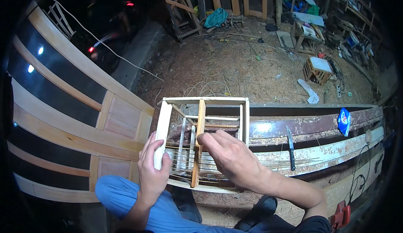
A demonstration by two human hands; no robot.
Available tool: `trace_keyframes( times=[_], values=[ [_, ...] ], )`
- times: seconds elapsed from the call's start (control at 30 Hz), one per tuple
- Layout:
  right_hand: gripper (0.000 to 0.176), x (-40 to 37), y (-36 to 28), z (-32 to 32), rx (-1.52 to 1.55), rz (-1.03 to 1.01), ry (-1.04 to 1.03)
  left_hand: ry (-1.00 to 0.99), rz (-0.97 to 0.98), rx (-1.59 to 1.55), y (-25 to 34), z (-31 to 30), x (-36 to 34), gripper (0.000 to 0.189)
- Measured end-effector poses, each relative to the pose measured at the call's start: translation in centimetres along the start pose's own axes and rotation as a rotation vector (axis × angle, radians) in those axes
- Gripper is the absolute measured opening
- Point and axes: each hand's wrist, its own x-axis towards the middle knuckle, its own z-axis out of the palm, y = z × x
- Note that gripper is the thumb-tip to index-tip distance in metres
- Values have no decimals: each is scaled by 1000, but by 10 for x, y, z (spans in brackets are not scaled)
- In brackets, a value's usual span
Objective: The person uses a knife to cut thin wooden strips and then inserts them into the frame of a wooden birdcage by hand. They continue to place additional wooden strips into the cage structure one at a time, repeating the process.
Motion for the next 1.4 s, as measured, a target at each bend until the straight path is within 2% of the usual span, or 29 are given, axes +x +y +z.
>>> trace_keyframes(
  times=[0.07,0.13,0.37,0.43,0.67,0.87,0.93,1.0,1.1,1.4],
  values=[
    [33,1,1,0,15,-5,9,-4,12,13,-1,0,0,38],
    [22,3,0,1,9,28,62,-1,17,19,-2,0,0,38],
    [21,2,-4,1,-18,27,60,2,25,0,-3,1,-1,39],
    [30,0,-5,2,14,35,15,4,21,-2,-3,1,-2,39],
    [36,4,-6,3,47,34,-34,8,9,-9,-2,2,-3,40],
    [56,10,-10,-3,116,78,-62,-5,22,31,0,1,-1,40],
    [62,7,-20,-17,-36,102,-100,-1,28,29,-3,1,-1,40],
    [57,3,-16,-24,-80,78,-72,5,33,27,-4,2,0,39],
    [45,-2,-17,-28,20,187,-97,7,25,0,-2,3,0,37],
    [39,-4,-2,-11,38,104,-4,22,40,64,0,3,3,30]
  ],
)
